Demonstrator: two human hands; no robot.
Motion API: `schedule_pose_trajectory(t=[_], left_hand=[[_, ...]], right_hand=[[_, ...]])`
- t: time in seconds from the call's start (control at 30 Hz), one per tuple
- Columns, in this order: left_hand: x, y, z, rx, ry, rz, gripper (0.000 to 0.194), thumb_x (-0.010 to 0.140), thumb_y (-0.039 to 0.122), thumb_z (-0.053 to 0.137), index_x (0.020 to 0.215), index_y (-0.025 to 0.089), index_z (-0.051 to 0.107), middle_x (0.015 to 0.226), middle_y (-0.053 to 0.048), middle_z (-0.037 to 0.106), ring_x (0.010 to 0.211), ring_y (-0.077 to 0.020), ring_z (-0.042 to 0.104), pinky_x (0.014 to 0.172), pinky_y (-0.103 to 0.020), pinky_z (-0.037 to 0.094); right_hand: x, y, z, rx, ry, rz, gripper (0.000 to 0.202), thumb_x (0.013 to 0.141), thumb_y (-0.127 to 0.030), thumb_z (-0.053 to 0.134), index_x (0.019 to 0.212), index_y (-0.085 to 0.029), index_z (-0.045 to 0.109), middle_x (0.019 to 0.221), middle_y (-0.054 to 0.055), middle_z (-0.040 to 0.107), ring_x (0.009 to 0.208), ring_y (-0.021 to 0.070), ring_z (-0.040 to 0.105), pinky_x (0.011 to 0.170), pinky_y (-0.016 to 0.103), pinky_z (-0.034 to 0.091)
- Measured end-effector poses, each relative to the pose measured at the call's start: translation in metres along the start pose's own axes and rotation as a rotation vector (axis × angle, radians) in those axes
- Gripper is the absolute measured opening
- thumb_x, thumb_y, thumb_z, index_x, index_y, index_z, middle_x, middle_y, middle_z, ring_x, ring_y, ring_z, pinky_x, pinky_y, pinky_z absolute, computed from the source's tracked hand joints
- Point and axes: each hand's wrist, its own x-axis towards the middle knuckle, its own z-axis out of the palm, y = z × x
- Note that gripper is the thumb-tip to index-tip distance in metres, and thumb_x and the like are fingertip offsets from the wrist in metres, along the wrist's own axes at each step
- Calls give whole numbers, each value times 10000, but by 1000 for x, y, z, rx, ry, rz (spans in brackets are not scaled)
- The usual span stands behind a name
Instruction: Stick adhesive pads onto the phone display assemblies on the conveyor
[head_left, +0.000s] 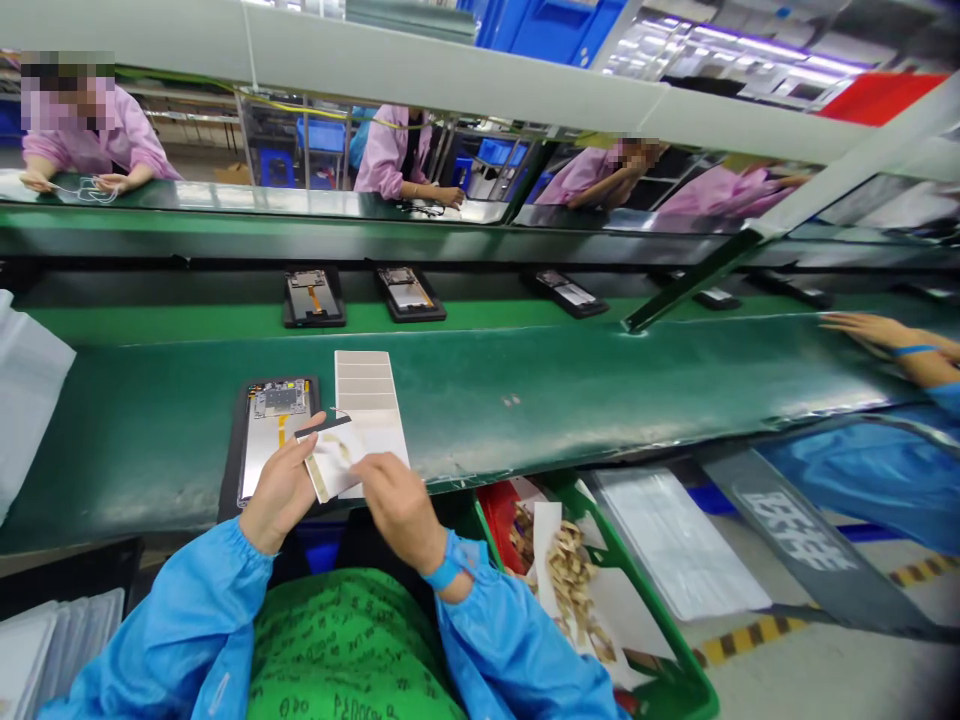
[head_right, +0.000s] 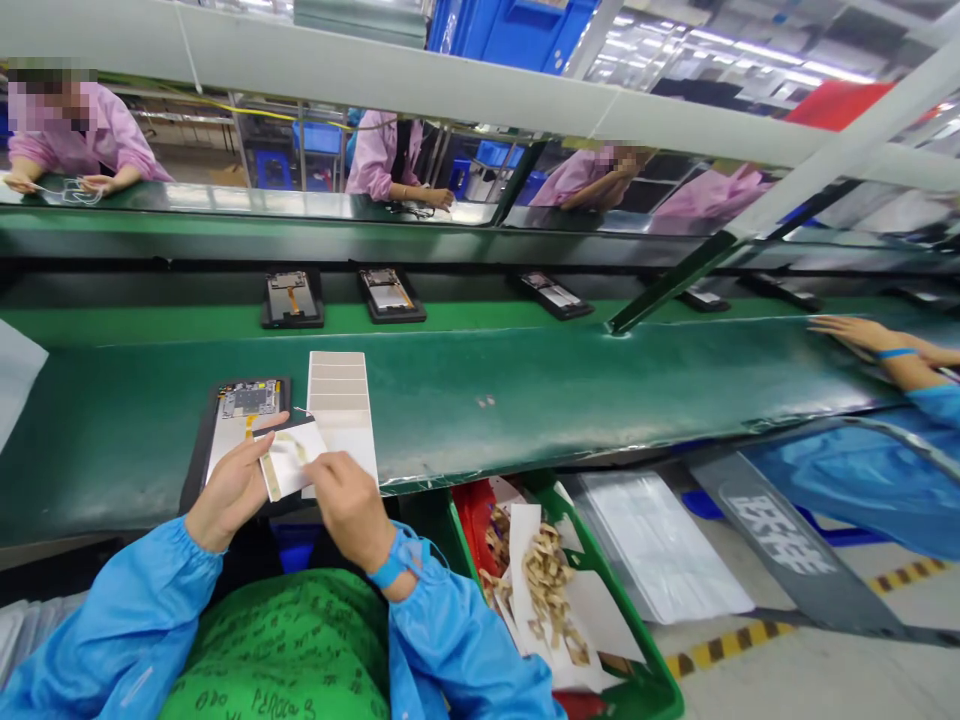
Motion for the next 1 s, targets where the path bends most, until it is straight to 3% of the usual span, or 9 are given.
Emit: schedule_pose_trajectory(t=[0.2, 0.4, 0.57, 0.63, 0.73, 0.8, 0.87, 0.93, 1.0], left_hand=[[-3, -1, 11, -29, 55, 55, 608, 857, 185, 669, 1437, 161, 486, 1045, -97, 759, 973, -238, 723, 965, -412, 524], [-3, -4, 15, -44, 21, 45, 539, 876, 275, 678, 1387, 171, 540, 1168, -115, 728, 1118, -254, 674, 1028, -408, 487], [-7, -12, 16, -56, -111, -102, 493, 928, 428, 604, 1337, 156, 585, 1337, -140, 647, 1253, -284, 595, 1113, -444, 418], [-9, -16, 13, -58, -158, -180, 524, 926, 488, 586, 1339, 165, 590, 1374, -143, 622, 1284, -299, 571, 1119, -464, 412], [-10, -21, 8, -24, -169, -210, 531, 896, 475, 639, 1325, 163, 608, 1370, -144, 626, 1290, -311, 565, 1118, -456, 418], [-11, -23, 5, 36, -168, -174, 537, 847, 369, 723, 1332, 171, 606, 1328, -138, 657, 1269, -314, 582, 1111, -449, 426], [-12, -26, 5, 100, -182, -147, 591, 805, 283, 766, 1360, 188, 587, 1299, -132, 675, 1240, -314, 604, 1095, -452, 441], [-14, -30, 8, 158, -193, -117, 618, 791, 271, 776, 1372, 199, 578, 1302, -133, 673, 1220, -314, 617, 1077, -455, 455], [-17, -36, 14, 228, -186, -45, 597, 797, 284, 770, 1360, 200, 592, 1333, -135, 652, 1234, -311, 605, 1082, -446, 450]], right_hand=[[8, -31, 3, -177, -212, -286, 219, 984, -77, 442, 1067, -123, 639, 894, 106, 671, 804, 223, 588, 689, 337, 516], [9, -29, 10, -237, -224, -290, 238, 973, -83, 407, 906, -188, 610, 761, 71, 602, 716, 213, 558, 641, 347, 475], [13, -5, 7, 41, 19, 115, 140, 931, -148, 461, 885, -199, 583, 803, 42, 627, 740, 181, 600, 678, 296, 493], [-1, 26, -15, 31, 206, 374, 127, 925, -221, 484, 886, -201, 603, 820, 43, 659, 736, 180, 622, 697, 296, 501], [-59, 86, -70, -229, 432, 754, 172, 877, -330, 546, 884, -190, 645, 811, 75, 706, 730, 224, 661, 730, 346, 511], [-111, 120, -107, -468, 373, 1014, 181, 843, -345, 593, 869, -185, 674, 766, 103, 707, 722, 268, 666, 723, 394, 506], [-153, 137, -130, -631, 172, 1190, 158, 834, -301, 590, 810, -191, 702, 762, 146, 702, 726, 315, 664, 693, 446, 502], [-169, 131, -133, -622, 95, 1149, 174, 838, -259, 573, 820, -180, 726, 893, 194, 713, 804, 341, 679, 730, 489, 518], [-155, 102, -115, -399, 132, 970, 228, 887, -284, 549, 956, -167, 733, 1022, 190, 715, 890, 327, 696, 804, 499, 546]])
